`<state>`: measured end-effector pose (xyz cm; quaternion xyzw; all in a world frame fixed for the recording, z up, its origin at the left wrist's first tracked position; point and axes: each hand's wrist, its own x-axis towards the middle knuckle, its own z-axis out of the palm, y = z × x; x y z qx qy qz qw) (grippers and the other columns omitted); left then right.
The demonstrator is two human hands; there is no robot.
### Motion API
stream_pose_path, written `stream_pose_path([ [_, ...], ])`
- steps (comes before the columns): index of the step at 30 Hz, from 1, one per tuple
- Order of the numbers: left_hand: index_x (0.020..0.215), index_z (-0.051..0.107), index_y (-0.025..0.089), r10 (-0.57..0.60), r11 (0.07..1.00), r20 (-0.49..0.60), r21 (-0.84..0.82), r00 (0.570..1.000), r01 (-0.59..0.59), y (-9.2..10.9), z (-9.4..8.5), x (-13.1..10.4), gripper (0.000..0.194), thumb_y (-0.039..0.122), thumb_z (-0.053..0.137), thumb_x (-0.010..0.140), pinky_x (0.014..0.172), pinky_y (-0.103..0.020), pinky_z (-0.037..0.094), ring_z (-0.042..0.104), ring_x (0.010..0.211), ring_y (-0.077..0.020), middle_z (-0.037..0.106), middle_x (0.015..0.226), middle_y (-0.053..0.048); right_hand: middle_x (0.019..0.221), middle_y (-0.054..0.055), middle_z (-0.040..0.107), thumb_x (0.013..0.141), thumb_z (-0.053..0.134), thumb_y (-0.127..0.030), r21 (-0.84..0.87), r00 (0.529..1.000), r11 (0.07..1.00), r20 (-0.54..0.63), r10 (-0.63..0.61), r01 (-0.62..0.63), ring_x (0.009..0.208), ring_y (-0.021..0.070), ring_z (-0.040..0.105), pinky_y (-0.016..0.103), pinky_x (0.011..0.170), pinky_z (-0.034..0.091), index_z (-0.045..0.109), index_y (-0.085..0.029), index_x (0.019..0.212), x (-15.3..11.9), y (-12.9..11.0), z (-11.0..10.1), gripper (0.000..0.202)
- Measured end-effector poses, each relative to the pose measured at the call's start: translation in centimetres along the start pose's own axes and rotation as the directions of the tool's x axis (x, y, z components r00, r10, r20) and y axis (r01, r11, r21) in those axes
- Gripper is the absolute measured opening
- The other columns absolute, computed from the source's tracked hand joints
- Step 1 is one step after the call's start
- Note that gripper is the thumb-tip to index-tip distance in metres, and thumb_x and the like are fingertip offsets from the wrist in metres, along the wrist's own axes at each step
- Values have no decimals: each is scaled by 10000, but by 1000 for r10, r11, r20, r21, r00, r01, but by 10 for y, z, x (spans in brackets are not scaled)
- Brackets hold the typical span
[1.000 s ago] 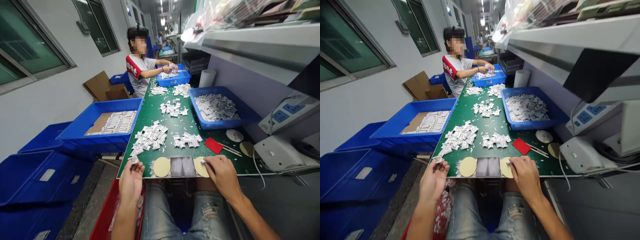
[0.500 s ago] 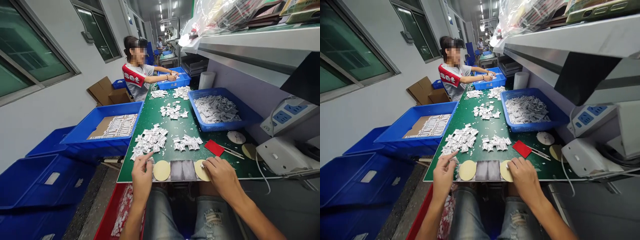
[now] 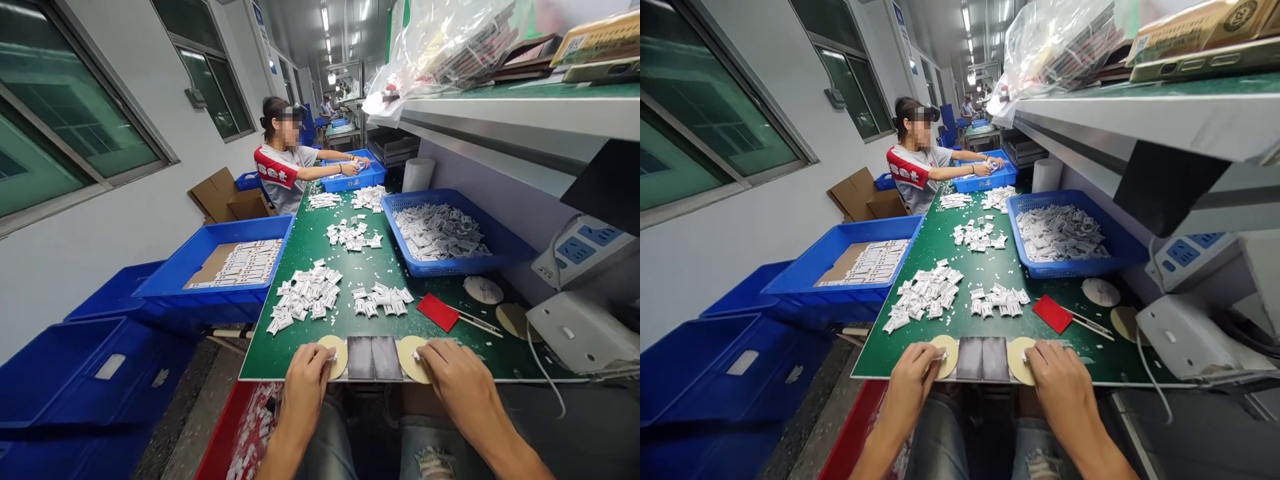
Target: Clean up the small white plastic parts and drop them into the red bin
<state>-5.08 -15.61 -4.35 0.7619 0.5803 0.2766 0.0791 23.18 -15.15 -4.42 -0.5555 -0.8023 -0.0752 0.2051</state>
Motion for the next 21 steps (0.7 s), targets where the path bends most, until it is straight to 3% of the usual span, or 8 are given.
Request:
stream_pose_path([
  [3, 865, 662, 210, -6, 1000, -31, 20, 1000, 7, 1, 1, 1, 193, 159, 486, 926, 693, -298, 435, 558, 777, -189, 626, 816, -51, 779, 27, 604, 894, 523, -87, -10, 1000, 1000, 14, 18, -18, 728, 191, 468, 332, 673, 249, 647, -213, 827, 0, 0, 3, 188],
  [8, 913, 666, 214, 30, 999, 26, 12, 999, -30, 0, -3, -2, 188, 151, 489, 923, 698, -298, 434, 557, 789, -186, 628, 836, -51, 753, 17, 591, 878, 532, -72, 9, 1000, 1000, -1, 13, -13, 707, 191, 463, 336, 662, 244, 633, -218, 788, 0, -1, 3, 199],
  [21, 905, 690, 234, -75, 995, 14, 62, 997, 74, 9, -1, 5, 201, 117, 528, 888, 742, -347, 394, 580, 828, -214, 671, 862, -45, 786, 28, 611, 916, 512, -157, 14, 997, 999, 67, 48, -49, 727, 201, 524, 340, 663, 314, 636, -225, 834, 0, 3, 8, 164],
])
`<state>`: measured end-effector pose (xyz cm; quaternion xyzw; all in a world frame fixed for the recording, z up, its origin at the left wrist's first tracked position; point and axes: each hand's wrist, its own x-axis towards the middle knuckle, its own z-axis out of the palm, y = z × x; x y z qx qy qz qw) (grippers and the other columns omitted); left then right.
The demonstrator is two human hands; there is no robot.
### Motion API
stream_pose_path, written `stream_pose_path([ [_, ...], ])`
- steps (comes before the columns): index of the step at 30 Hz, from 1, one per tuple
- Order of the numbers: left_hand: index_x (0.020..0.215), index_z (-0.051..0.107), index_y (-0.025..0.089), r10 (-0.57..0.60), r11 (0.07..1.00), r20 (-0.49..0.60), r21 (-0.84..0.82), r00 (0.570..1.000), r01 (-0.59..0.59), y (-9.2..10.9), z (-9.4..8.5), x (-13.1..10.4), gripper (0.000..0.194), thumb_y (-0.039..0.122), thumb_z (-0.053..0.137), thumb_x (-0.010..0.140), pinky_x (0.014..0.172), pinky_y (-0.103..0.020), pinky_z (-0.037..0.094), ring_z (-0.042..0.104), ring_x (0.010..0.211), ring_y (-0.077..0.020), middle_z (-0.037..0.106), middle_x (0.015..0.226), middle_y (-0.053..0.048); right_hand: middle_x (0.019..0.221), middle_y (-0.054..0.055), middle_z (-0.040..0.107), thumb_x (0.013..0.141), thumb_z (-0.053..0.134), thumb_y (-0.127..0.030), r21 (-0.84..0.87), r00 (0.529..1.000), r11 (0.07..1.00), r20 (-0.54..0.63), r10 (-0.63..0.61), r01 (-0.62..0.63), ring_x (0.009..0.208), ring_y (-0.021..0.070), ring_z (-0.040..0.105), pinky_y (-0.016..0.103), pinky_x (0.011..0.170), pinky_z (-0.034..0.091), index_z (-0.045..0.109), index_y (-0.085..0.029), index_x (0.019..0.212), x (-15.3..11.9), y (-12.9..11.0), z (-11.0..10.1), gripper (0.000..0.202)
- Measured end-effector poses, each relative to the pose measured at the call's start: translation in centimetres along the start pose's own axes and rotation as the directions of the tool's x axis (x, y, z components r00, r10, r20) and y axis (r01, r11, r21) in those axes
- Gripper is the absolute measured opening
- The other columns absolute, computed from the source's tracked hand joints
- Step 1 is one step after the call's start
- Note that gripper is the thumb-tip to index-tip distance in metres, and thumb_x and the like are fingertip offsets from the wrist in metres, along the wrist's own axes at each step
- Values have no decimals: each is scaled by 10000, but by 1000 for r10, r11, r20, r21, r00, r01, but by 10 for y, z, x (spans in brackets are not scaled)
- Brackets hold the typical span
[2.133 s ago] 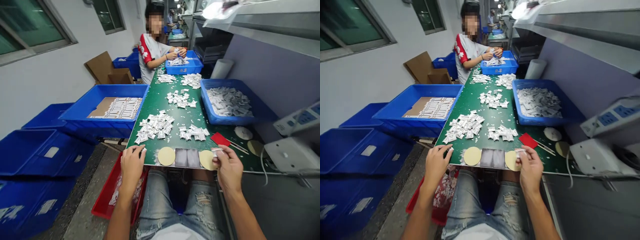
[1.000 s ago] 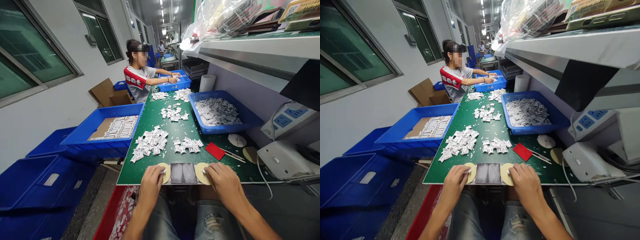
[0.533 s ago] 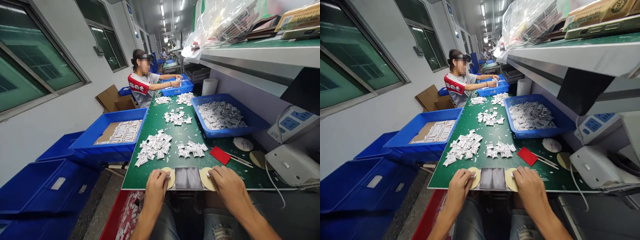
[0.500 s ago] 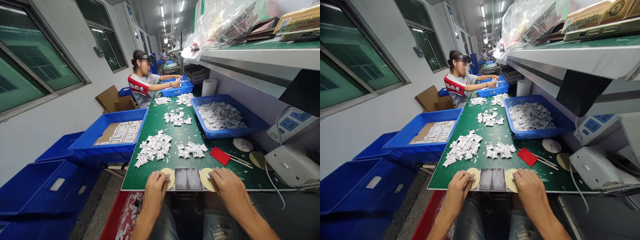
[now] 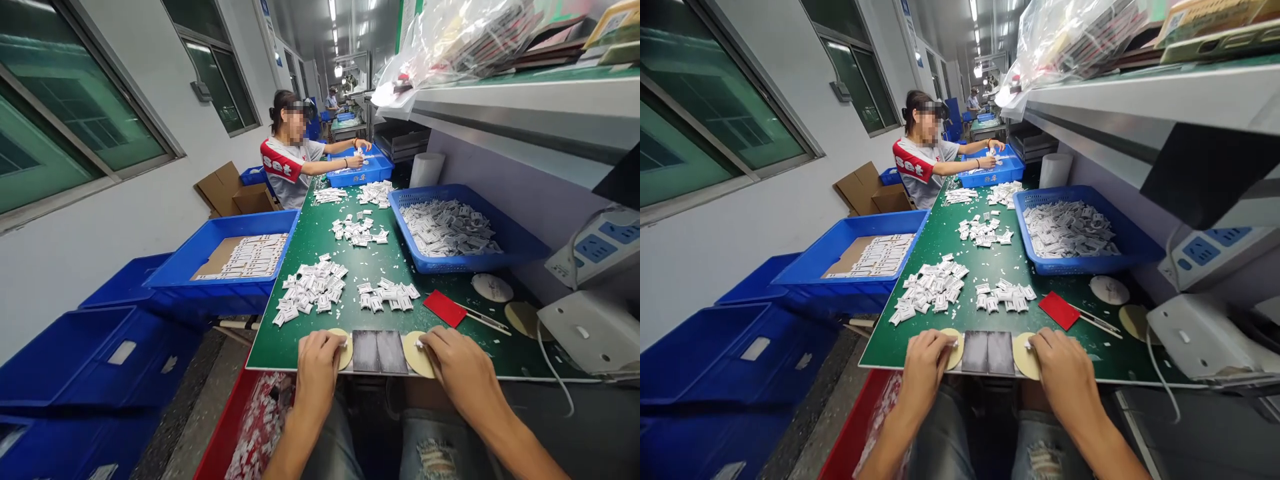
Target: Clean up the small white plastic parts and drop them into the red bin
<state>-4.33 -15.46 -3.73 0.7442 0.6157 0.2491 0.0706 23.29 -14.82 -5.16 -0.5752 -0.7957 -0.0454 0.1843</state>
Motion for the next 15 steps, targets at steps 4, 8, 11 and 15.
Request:
stream_pose_path([
  [4, 906, 699, 242, 42, 987, 85, -158, 995, -28, 1, -7, -15, 224, 121, 511, 888, 745, -337, 420, 597, 853, -211, 679, 876, -52, 805, 36, 628, 925, 478, -195, 148, 999, 989, -32, -19, 23, 738, 215, 571, 355, 659, 390, 625, -248, 841, -11, 2, 2, 177],
  [8, 1045, 684, 270, -98, 876, 15, -473, 995, 93, 0, -16, -27, 216, 259, 508, 919, 831, -343, 468, 608, 974, -224, 677, 1030, -55, 1068, 54, 657, 939, 454, -310, 448, 972, 888, -142, 189, -107, 957, 255, 618, 398, 802, 488, 601, -328, 1106, -16, -5, -11, 224],
  [11, 1102, 664, 244, -315, 702, 50, -660, 948, 268, 4, -22, -14, 263, 364, 562, 891, 767, -297, 487, 620, 920, -210, 664, 1013, -53, 1105, 63, 649, 926, 483, -409, 682, 907, 668, -14, 420, -299, 936, 250, 639, 373, 732, 518, 593, -337, 1188, -2, -16, -22, 293],
  [15, 1052, 563, 196, -427, 495, 119, -799, 896, 342, 1, -9, 14, 286, 392, 594, 846, 656, -267, 500, 614, 678, -147, 610, 804, -2, 895, 37, 668, 871, 566, -396, 895, 828, 293, 132, 545, -336, 801, 204, 660, 345, 737, 508, 596, -233, 1023, 22, -23, -7, 224],
])
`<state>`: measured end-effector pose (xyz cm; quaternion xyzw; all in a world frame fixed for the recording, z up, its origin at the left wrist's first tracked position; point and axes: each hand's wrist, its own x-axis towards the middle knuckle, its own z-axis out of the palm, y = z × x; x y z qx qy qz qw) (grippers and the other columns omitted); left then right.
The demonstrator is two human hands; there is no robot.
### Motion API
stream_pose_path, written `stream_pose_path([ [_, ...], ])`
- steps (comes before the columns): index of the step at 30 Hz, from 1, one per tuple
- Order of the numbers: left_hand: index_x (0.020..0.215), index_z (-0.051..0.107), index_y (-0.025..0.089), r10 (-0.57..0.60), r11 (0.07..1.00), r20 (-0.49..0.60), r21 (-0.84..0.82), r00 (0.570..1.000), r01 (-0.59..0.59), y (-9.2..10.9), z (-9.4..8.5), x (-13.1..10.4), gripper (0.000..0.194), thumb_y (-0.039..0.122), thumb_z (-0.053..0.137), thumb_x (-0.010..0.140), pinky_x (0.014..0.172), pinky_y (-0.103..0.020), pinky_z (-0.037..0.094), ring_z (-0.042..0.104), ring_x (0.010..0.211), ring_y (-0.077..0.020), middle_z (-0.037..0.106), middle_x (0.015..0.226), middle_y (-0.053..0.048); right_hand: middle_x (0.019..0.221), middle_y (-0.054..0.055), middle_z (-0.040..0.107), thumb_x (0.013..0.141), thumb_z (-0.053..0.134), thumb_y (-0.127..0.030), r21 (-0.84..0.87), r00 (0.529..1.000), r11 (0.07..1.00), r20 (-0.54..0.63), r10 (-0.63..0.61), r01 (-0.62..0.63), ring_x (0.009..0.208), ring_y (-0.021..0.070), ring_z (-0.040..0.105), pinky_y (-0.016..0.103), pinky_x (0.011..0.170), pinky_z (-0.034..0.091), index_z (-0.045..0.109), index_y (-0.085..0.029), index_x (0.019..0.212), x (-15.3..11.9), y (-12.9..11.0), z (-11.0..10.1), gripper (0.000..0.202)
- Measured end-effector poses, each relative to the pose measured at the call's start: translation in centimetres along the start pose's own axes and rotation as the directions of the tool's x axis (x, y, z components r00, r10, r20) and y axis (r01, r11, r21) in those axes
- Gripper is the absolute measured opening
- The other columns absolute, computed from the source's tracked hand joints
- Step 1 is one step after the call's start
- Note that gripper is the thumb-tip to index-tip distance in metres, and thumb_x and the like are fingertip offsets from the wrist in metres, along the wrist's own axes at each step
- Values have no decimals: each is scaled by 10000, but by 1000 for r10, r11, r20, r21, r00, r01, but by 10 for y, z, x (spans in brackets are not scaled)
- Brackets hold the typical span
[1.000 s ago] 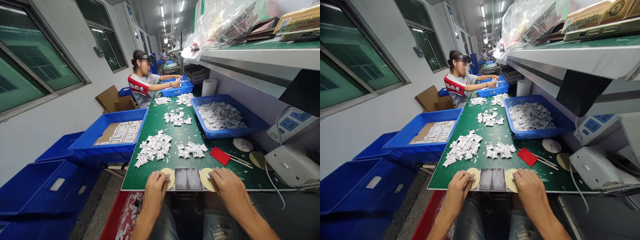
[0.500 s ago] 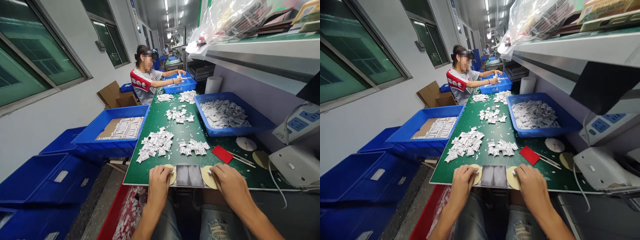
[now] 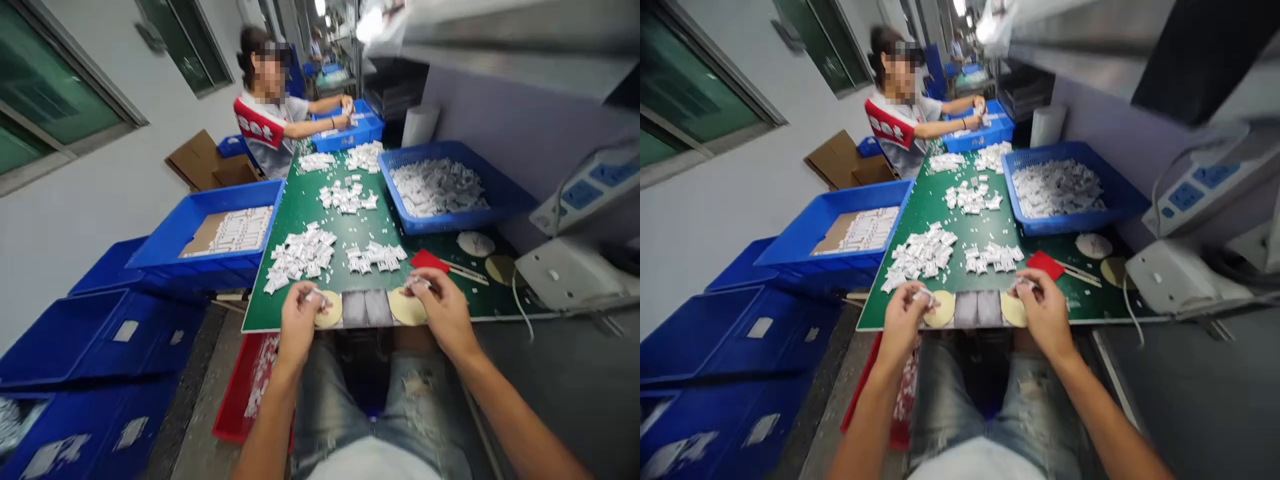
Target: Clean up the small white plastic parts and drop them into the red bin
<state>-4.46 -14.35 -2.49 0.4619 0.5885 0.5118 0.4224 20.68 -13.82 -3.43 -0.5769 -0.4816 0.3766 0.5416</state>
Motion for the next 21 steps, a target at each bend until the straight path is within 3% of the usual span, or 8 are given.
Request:
stream_pose_path([
  [2, 994, 531, 196, 36, 999, 6, 2, 999, -36, -10, 7, 9, 240, 368, 595, 839, 694, -279, 504, 620, 705, -143, 603, 830, -1, 909, 33, 668, 837, 596, -356, -76, 998, 995, -37, -60, 57, 862, 202, 635, 353, 800, 475, 593, -217, 955, 5, 14, 6, 182],
  [4, 929, 551, 199, 145, 965, 30, 218, 989, -148, -19, 10, 10, 161, 314, 604, 830, 757, -295, 479, 610, 771, -156, 614, 848, -10, 902, 28, 671, 820, 616, -308, -347, 987, 926, -3, -159, 148, 927, 213, 597, 380, 868, 410, 625, -218, 874, 5, 25, 4, 105],
  [7, 851, 597, 204, 312, 712, 121, 627, 942, -316, -26, 6, 5, 38, 231, 604, 824, 829, -335, 415, 576, 852, -193, 646, 861, -27, 883, 33, 678, 848, 614, -250, -670, 941, 666, 163, -298, 327, 950, 224, 551, 395, 877, 333, 681, -231, 966, 2, 28, -6, 137],
  [9, 837, 613, 209, 366, 563, 176, 740, 914, -368, -28, 0, 2, 25, 212, 590, 843, 833, -346, 394, 564, 878, -213, 664, 869, -35, 921, 52, 682, 892, 578, -225, -744, 886, 495, 298, -356, 449, 945, 225, 528, 383, 838, 320, 656, -222, 1125, 1, 23, -12, 246],
  [11, 865, 632, 217, 382, 505, 237, 756, 893, -416, -27, -7, 1, 63, 224, 570, 875, 823, -340, 398, 562, 899, -222, 679, 894, -40, 965, 71, 678, 923, 532, -198, -768, 829, 338, 428, -360, 544, 949, 231, 503, 377, 808, 305, 647, -206, 1144, 3, 15, -16, 250],
  [14, 1001, 640, 225, 377, 504, 323, 715, 868, -485, -26, -15, -1, 134, 263, 551, 909, 814, -327, 415, 576, 908, -219, 691, 967, -48, 932, 82, 666, 933, 498, -160, -770, 776, 174, 548, -312, 614, 914, 233, 473, 377, 779, 279, 671, -189, 996, 4, 5, -18, 186],
  [17, 1030, 636, 226, 371, 494, 374, 696, 850, -521, -27, -20, -1, 155, 268, 524, 931, 797, -322, 415, 589, 888, -209, 687, 978, -51, 854, 76, 646, 928, 486, -129, -783, 771, 100, 569, -284, 614, 843, 223, 444, 371, 741, 257, 657, -180, 878, 1, 2, -19, 186],
  [21, 940, 648, 213, 417, 485, 363, 686, 833, -542, -29, -17, 6, 137, 277, 527, 934, 779, -328, 414, 586, 860, -207, 684, 919, -53, 835, 76, 642, 929, 497, -139, -795, 771, 75, 554, -314, 602, 832, 221, 428, 365, 708, 230, 656, -185, 868, 1, 6, -21, 176],
])
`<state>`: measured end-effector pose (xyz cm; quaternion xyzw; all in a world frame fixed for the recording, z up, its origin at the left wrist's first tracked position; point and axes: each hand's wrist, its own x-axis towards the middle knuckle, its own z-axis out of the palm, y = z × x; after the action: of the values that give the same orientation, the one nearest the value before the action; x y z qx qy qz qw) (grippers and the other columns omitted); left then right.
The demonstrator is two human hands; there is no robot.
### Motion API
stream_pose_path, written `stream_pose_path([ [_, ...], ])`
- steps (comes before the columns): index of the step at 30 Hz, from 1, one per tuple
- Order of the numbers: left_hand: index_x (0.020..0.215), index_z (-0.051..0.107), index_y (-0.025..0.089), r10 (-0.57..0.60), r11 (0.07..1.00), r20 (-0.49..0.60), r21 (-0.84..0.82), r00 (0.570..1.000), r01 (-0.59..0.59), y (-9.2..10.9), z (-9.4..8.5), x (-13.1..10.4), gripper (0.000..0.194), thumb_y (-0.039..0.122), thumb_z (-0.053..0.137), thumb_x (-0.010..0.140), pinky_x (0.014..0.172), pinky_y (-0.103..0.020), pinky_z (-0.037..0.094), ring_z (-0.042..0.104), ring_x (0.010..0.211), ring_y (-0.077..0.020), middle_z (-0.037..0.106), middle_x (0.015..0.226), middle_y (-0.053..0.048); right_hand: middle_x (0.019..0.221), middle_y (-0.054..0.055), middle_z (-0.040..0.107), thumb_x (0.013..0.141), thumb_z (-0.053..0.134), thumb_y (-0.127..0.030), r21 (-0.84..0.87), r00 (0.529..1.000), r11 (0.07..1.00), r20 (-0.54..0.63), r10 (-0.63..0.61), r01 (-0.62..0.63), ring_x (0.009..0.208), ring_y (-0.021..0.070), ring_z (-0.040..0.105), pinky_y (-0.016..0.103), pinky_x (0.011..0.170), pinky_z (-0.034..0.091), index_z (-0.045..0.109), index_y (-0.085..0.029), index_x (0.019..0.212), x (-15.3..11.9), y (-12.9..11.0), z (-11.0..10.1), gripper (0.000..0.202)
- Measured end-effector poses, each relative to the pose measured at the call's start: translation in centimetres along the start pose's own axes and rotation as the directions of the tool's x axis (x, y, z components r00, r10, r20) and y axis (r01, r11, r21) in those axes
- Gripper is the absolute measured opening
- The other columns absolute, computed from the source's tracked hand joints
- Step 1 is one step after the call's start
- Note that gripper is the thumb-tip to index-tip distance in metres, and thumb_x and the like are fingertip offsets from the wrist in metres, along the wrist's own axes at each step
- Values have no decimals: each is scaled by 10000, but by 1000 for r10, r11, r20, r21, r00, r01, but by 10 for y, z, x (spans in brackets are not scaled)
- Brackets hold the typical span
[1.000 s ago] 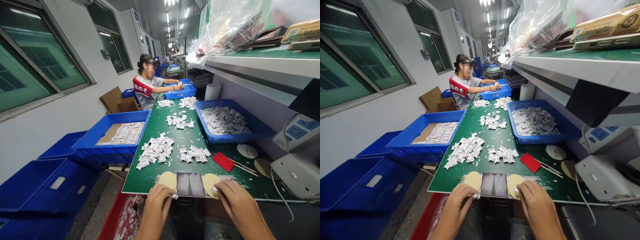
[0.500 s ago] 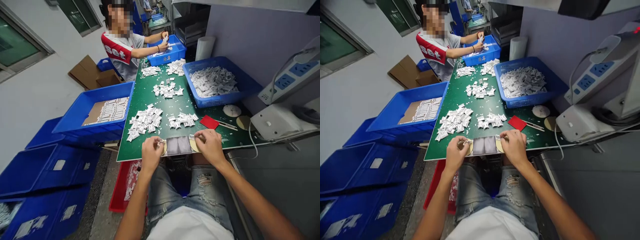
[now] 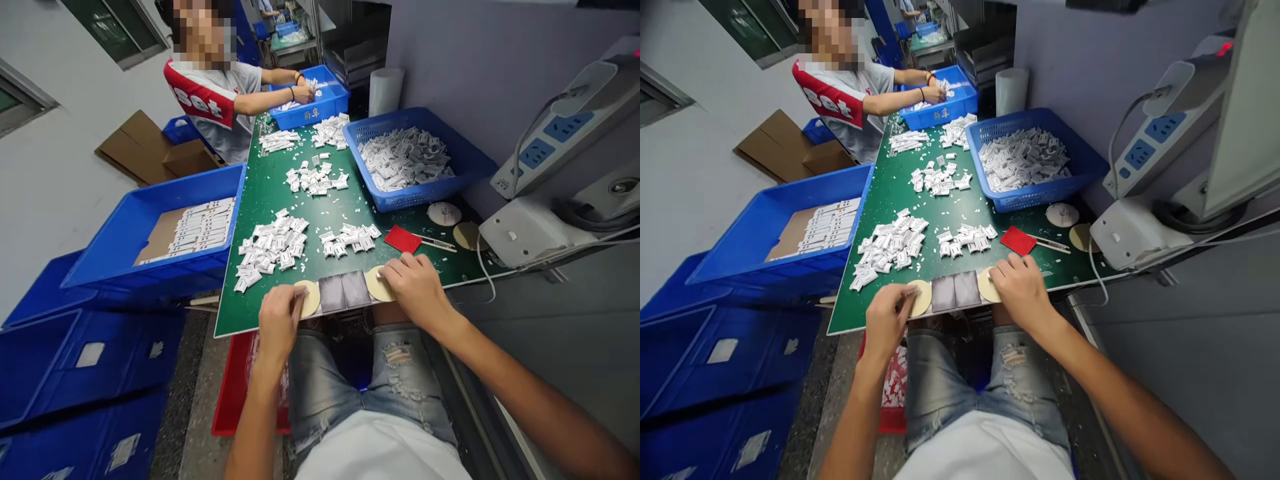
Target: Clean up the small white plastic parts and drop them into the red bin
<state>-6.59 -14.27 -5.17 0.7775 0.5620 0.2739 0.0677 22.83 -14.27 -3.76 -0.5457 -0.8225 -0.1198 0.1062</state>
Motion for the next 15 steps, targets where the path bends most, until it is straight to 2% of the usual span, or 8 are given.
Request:
stream_pose_path([
  [5, 924, 657, 213, 68, 997, -1, -41, 998, -68, -3, 0, -2, 113, 254, 552, 922, 791, -331, 415, 591, 886, -200, 699, 926, -48, 852, 65, 648, 941, 480, -132, -4, 999, 999, 3, -53, 53, 826, 210, 424, 365, 707, 229, 653, -185, 870, -6, 3, -1, 194],
  [11, 887, 665, 220, -4, 1000, -5, 7, 1000, 4, 0, -3, -5, 142, 269, 537, 927, 831, -368, 398, 594, 881, -209, 694, 899, -42, 868, 59, 653, 961, 452, -169, 63, 1000, 998, -5, 2, -1, 855, 218, 440, 370, 709, 242, 669, -205, 931, -7, 2, 0, 222],
  [13, 857, 663, 227, -3, 999, 41, -48, 999, 5, 5, -8, -12, 137, 271, 548, 915, 808, -359, 421, 599, 866, -208, 687, 876, -33, 862, 56, 653, 943, 477, -163, 90, 1000, 996, -10, -3, 4, 843, 219, 456, 369, 708, 266, 666, -206, 910, -12, 2, -3, 197],
  [15, 843, 648, 227, -67, 978, 14, -199, 998, 68, 9, -15, -23, 90, 275, 586, 888, 788, -334, 460, 612, 862, -196, 674, 868, -24, 888, 54, 656, 934, 491, -172, 222, 998, 975, -49, 40, -28, 848, 215, 482, 361, 731, 318, 656, -208, 924, -20, 2, -8, 169],
])
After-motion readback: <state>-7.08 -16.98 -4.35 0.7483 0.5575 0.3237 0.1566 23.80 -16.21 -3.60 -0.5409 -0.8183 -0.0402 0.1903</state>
